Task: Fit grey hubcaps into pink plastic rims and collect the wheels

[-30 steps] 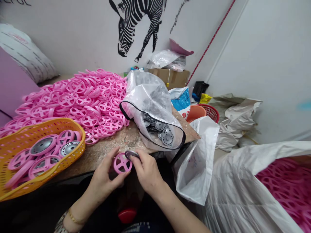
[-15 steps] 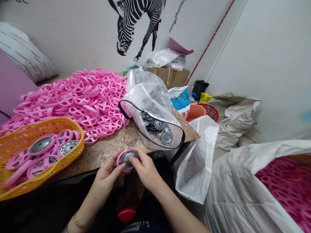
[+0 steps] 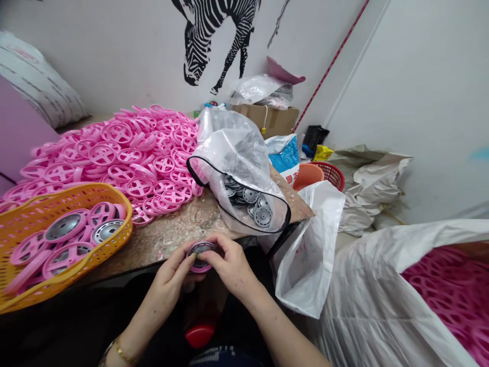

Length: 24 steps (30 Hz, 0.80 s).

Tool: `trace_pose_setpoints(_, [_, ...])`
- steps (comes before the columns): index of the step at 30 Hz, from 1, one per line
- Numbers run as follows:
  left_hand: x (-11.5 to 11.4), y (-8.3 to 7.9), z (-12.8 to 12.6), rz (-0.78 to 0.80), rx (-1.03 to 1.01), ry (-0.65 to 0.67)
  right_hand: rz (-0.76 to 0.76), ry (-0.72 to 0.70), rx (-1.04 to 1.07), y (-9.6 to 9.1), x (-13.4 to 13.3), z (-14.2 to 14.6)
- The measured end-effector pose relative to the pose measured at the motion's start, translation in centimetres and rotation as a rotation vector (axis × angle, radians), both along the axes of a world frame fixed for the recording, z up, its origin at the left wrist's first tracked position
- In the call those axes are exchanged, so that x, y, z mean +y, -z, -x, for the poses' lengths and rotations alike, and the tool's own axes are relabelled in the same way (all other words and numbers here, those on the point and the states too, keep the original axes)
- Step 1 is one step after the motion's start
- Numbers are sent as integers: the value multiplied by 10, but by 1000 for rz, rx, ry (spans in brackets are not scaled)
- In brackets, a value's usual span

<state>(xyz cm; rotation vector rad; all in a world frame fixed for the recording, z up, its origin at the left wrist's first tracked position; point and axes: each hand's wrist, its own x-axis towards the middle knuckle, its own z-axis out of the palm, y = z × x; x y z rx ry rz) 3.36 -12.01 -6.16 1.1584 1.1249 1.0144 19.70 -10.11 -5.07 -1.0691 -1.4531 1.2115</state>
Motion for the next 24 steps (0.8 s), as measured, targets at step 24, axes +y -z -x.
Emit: trace_pose_setpoints(24, [-2,-3,-14,61,-196,-70,-165,46,-225,4,-3,4])
